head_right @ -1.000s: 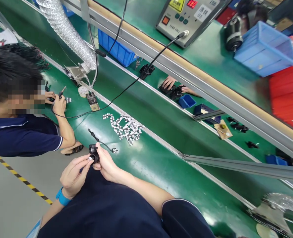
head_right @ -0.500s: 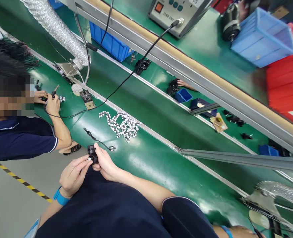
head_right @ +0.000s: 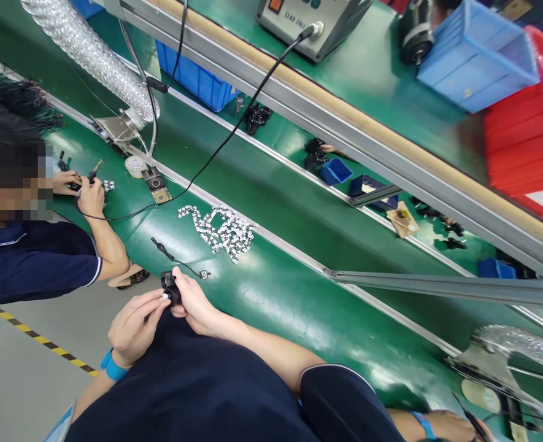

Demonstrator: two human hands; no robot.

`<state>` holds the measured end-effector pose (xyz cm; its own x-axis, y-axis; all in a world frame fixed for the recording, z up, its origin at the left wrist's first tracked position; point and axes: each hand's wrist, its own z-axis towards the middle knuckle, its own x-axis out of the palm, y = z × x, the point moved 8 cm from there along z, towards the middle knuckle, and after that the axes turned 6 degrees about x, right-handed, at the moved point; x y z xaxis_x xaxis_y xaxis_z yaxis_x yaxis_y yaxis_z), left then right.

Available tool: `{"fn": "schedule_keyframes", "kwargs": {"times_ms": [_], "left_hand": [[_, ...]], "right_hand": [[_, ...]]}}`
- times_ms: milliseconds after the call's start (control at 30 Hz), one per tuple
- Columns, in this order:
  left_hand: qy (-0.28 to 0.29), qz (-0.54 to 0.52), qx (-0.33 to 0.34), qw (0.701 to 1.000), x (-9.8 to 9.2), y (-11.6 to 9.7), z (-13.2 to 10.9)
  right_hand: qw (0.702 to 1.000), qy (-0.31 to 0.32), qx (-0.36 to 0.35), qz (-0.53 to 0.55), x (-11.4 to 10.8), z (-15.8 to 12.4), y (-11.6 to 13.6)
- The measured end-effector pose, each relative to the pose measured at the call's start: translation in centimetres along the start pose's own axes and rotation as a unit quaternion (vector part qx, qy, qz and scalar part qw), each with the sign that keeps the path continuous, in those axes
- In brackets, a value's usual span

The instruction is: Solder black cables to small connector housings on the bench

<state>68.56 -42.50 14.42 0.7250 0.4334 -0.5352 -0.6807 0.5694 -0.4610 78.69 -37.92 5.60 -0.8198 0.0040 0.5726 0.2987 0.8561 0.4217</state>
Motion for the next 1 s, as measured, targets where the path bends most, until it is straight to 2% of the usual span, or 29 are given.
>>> {"fn": "schedule_keyframes", "kwargs": {"times_ms": [167, 333, 400, 467, 533, 567, 633, 733, 867, 1000], "left_hand": [[0.009, -0.01, 0.011, 1.0, 0.3, -0.2, -0.1], [0.08, -0.023, 0.037, 0.996, 0.9, -1.1, -0.5], [0.084, -0.016, 0.039, 0.996, 0.9, -1.3, -1.2], [0.068, -0.007, 0.003, 0.998, 0.9, -0.2, -2.3], [0.064, -0.003, -0.079, 0.995, 1.7, 2.4, -3.9], [0.087, 0.001, -0.126, 0.988, 2.8, 4.0, -4.9], [0.178, 0.014, -0.198, 0.964, 6.0, 7.2, -7.2], [0.309, 0.025, -0.216, 0.926, 11.4, 10.0, -10.1], [0.377, 0.008, -0.189, 0.907, 17.2, 10.3, -11.7], [0.419, 0.001, -0.172, 0.892, 21.5, 9.7, -12.4]], "right_hand": [[1.0, 0.014, 0.007, 0.003, -0.1, -0.3, -0.3], [1.0, 0.028, -0.008, -0.005, -0.3, -0.7, -0.1], [0.999, 0.028, -0.017, -0.013, -0.8, -1.0, 0.2], [1.0, 0.01, -0.024, -0.017, -2.0, -1.4, 0.4], [0.999, -0.023, -0.034, -0.015, -3.8, -1.8, 0.4], [0.998, -0.041, -0.037, -0.01, -4.9, -2.0, 0.2], [0.996, -0.075, -0.04, 0.004, -7.1, -2.4, -0.3], [0.991, -0.121, -0.044, 0.033, -10.1, -3.0, -1.2], [0.982, -0.17, -0.054, 0.067, -12.6, -4.1, -1.5], [0.976, -0.192, -0.064, 0.083, -13.5, -4.8, -1.4]]}}
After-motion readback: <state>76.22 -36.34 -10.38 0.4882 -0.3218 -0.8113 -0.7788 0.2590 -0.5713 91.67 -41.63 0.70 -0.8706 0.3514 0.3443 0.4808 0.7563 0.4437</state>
